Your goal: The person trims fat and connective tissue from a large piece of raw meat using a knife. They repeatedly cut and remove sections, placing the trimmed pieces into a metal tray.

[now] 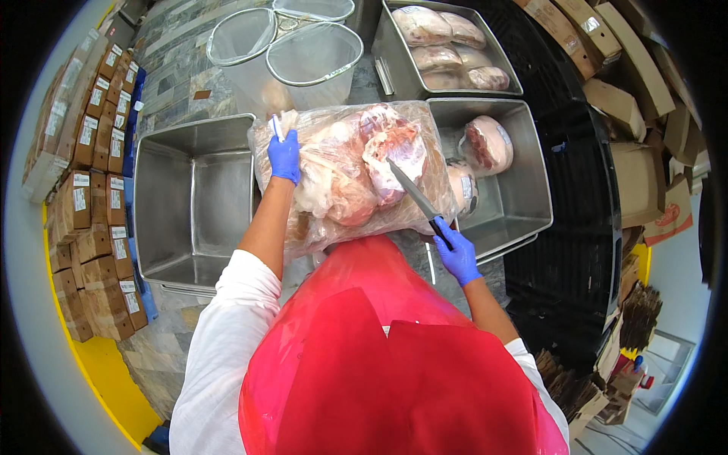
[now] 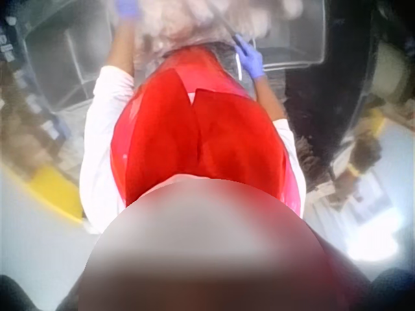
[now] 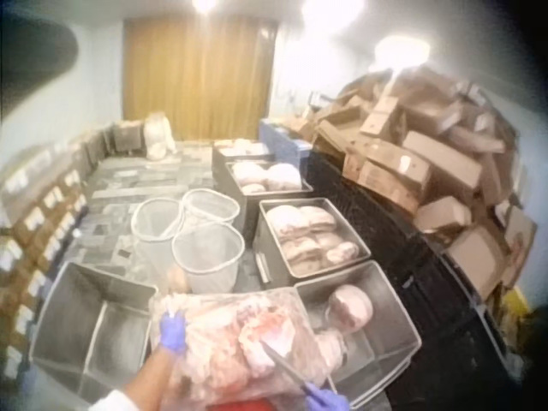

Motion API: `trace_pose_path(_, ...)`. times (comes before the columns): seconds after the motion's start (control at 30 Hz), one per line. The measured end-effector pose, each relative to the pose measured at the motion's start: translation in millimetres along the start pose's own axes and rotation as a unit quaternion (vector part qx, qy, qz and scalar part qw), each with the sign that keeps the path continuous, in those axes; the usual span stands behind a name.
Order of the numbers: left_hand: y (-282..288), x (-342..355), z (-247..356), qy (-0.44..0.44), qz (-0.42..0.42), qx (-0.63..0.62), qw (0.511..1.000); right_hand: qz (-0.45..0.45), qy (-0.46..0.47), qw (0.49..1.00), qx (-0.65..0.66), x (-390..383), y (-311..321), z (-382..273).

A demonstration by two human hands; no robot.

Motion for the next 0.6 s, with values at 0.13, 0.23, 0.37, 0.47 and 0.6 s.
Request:
trace_pose_path(0.13, -8, -38, 62, -0.141, -0.175, 0.342, 0.912, -0.028, -0.057, 0.998, 0.021, -10, 43, -32)
trace_pose_path(0.23, -12, -57, 88, -0.165, -0.221, 0.586, 0.762, -0.053, -0.082, 0.995, -0.007, -19, 78, -62)
trace_pose_path(0.37, -23, -48, 85, -0.084, -0.320, 0.628, 0.704, -0.070, -0.087, 0.994, 0.006, -28, 103, -94)
trace_pose_path(0.47, -24, -50, 68, -0.097, -0.338, 0.533, 0.770, -0.102, -0.086, 0.991, 0.011, -27, 108, -114)
trace_pose_path(0.6, -24, -68, 67, -0.106, -0.313, 0.339, 0.881, -0.109, -0.111, 0.988, -0.006, -22, 105, -135)
Point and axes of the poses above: each hand's wrist, its own x-axis towards the middle knuckle, its own y-axis out of the back of the hand, z = x × y, the point moved 1 cm from there along x, towards the middle knuckle
